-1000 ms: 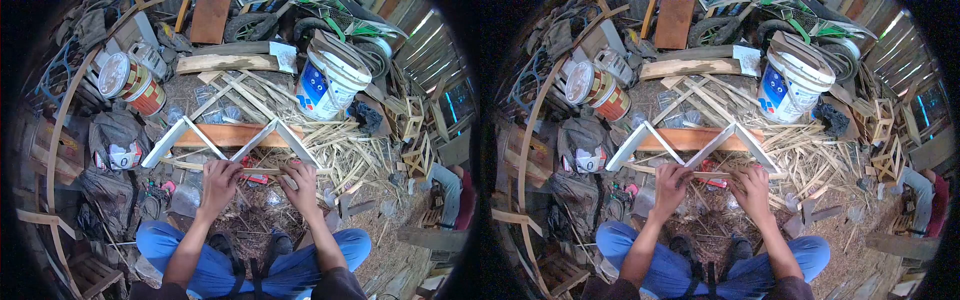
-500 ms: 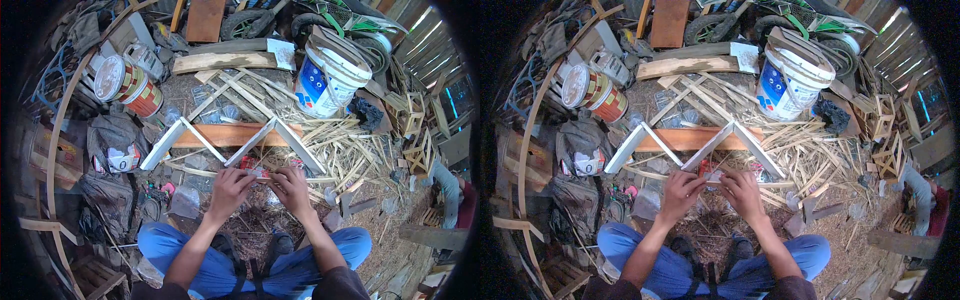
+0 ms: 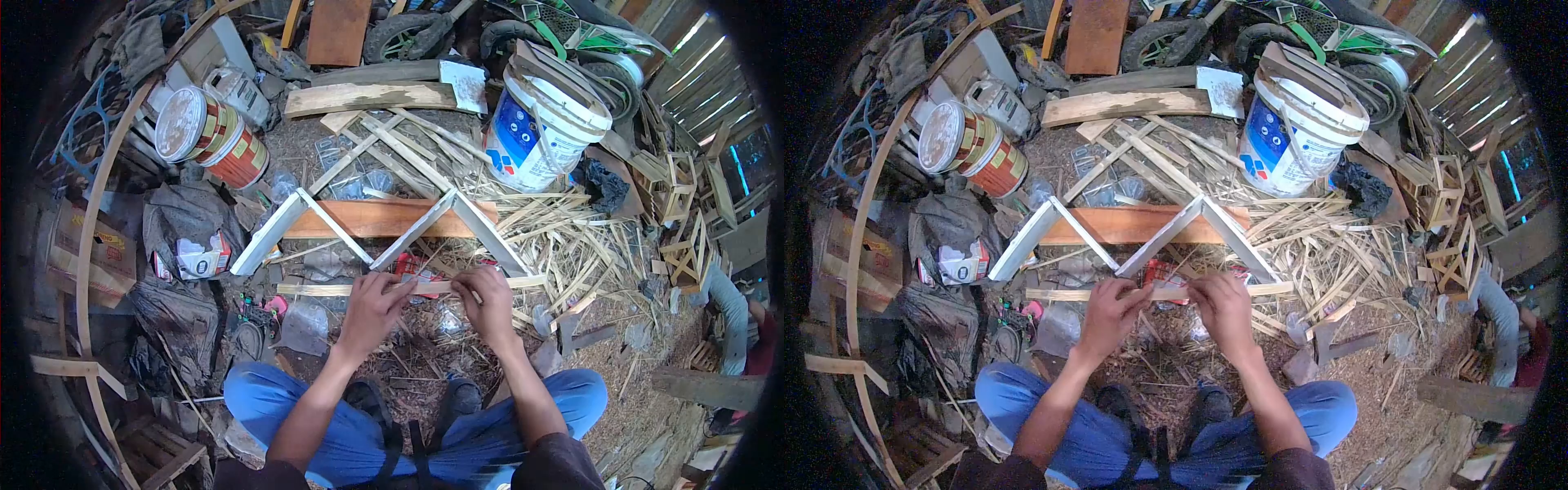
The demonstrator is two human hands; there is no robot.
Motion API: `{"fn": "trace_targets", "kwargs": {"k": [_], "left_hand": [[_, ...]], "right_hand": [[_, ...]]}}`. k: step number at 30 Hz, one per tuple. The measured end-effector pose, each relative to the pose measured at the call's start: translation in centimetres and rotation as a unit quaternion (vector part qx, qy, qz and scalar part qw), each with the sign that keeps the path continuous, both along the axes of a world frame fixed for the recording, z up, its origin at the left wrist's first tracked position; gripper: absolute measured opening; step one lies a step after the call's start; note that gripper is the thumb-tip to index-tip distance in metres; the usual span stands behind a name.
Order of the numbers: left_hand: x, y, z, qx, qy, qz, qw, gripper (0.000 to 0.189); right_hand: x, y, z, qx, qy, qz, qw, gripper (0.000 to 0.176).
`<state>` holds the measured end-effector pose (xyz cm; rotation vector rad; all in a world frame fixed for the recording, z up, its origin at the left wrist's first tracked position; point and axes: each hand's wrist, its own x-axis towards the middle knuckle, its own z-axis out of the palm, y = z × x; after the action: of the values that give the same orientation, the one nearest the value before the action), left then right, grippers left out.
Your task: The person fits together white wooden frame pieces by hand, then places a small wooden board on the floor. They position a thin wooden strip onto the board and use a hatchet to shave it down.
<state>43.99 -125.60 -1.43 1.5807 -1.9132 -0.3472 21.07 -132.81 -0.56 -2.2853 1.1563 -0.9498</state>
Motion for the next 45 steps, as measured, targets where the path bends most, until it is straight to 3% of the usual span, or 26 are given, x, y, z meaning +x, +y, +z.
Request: {"fn": "trace_targets", "kwargs": {"k": [11, 15, 17, 19, 21, 22, 25, 28, 30, 36, 38, 45], "left_hand": [[2.1, -0.1, 0.2, -0.015, -0.032, 0.117, 0.992, 0.043], [2.6, -0.3, 0.7, -0.023, -0.048, 0.149, 0.987, 0.035], [2.5, -0.3, 0.9, -0.024, -0.056, 0.147, 0.987, 0.033], [2.5, -0.3, 0.9, -0.025, -0.066, 0.144, 0.987, 0.031], [2.6, -0.3, 0.9, -0.013, -0.058, 0.147, 0.987, 0.029], [2.7, -0.3, 0.8, -0.013, -0.057, 0.146, 0.988, 0.029], [2.3, -0.6, 0.9, -0.028, -0.060, 0.141, 0.988, 0.038], [1.1, -0.9, 2.1, -0.075, -0.058, 0.185, 0.978, 0.041], [0.9, -0.9, 2.8, -0.086, -0.058, 0.091, 0.990, 0.040], [1.8, -0.8, 0.4, -0.071, -0.056, 0.045, 0.995, 0.027], [1.8, -0.8, 0.3, -0.066, -0.053, 0.038, 0.996, 0.025], [0.3, -0.8, 1.4, -0.011, 0.015, 0.037, 0.999, 0.020]], "right_hand": [[-2.9, -1.6, 1.0, -0.068, 0.080, -0.186, 0.977, 0.009], [-3.4, -1.6, 1.0, -0.029, 0.097, -0.211, 0.972, 0.021], [-1.6, -1.0, 2.5, -0.098, 0.093, -0.162, 0.977, 0.032], [-1.5, -0.7, 3.3, -0.088, 0.090, -0.141, 0.982, 0.041], [-1.9, -0.7, 3.5, -0.061, 0.131, -0.103, 0.984, 0.033], [-2.5, -0.9, 3.0, -0.036, 0.107, -0.076, 0.991, 0.021], [-2.7, -0.7, 2.1, 0.032, 0.120, -0.084, 0.989, 0.015], [-2.7, -0.6, 2.1, 0.037, 0.110, -0.089, 0.989, 0.018], [-2.6, -0.5, 2.5, 0.045, 0.114, -0.098, 0.988, 0.019], [-2.4, 0.1, 2.8, 0.052, 0.080, -0.017, 0.995, 0.022], [-2.7, -0.3, 2.0, -0.082, 0.150, 0.010, 0.985, 0.017], [-3.0, 0.0, 2.5, -0.024, 0.191, -0.040, 0.980, 0.013]]}}
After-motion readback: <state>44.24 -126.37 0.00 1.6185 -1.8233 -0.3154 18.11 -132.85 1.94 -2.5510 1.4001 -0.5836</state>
